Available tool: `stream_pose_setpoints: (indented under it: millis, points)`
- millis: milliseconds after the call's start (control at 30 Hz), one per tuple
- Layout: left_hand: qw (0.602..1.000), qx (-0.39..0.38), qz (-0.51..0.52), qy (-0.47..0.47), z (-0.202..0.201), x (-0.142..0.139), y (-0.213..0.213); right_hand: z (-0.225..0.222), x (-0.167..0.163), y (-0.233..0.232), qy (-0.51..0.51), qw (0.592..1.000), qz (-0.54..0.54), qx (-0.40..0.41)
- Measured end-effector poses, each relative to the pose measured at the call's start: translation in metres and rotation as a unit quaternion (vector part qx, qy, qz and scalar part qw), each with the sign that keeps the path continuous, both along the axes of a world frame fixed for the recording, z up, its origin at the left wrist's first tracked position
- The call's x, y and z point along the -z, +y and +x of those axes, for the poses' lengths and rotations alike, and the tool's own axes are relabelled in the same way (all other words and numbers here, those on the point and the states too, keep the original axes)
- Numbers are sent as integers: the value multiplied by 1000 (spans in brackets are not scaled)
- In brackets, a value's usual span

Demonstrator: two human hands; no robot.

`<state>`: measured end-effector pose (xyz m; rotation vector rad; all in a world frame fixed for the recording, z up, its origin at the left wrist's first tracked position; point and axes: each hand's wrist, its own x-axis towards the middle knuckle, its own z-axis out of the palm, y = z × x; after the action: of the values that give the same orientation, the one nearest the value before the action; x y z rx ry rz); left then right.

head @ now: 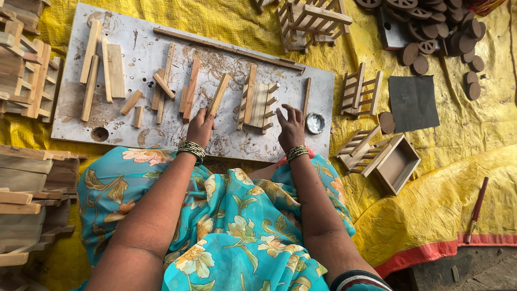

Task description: The person sits on the ground and assembles miniature wooden furniture, fitting small wooden slats and rungs into a small chair-like frame. They dip pieces into a small bowl of glue and press them into the frame, then set the finished piece aside and begin another.

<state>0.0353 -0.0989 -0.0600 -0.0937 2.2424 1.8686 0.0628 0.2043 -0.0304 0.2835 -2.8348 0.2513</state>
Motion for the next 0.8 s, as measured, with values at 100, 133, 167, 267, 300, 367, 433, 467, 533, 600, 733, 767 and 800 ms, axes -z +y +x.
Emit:
stream_pose_setpoints:
  millis: [100, 133, 167, 267, 300, 367, 433, 467, 533, 600, 733, 767, 800]
  points:
    - [1000, -1, 4, -19, 0, 0, 0, 2, -1, 2, 15, 1000, -20, 8]
    - [1000, 3, 5, -20, 0, 0, 0, 2, -1, 4, 20, 999, -28, 11]
    - [1000, 6, 6, -22, 0, -1, -1, 4, -2, 4, 18, 999, -34, 7]
    - [1000, 3, 9, -27, 1, -2, -1, 7, -6, 3, 18, 999, -34, -6]
    - [1000, 3, 9, -29, 1, -2, -1, 8, -8, 2, 24, 999, -22, -11]
    - [999, 1, 10, -33, 2, -3, -1, 8, -10, 0, 29, 999, -1, -17]
    - [999, 2, 7, -34, 2, -3, 0, 7, -11, -1, 30, 999, 15, -15]
    - [999, 2, 6, -34, 2, -4, 0, 6, -12, -1, 31, 999, 12, -10]
    - [999, 0, 9, -37, 1, -4, 0, 3, -11, -1, 31, 1000, 6, -2]
    - [999, 2, 7, -31, 1, -3, 1, -1, -9, 0, 28, 998, -62, 8]
    - [1000, 3, -3, -20, 0, -2, 1, -6, -8, 1, 3, 983, -179, 36]
    - [1000, 3, -4, -22, 0, -2, 1, -6, -8, 1, 4, 983, -181, 31]
    - [1000, 2, -6, -18, 0, -2, 1, -5, -8, 1, 5, 983, -182, 26]
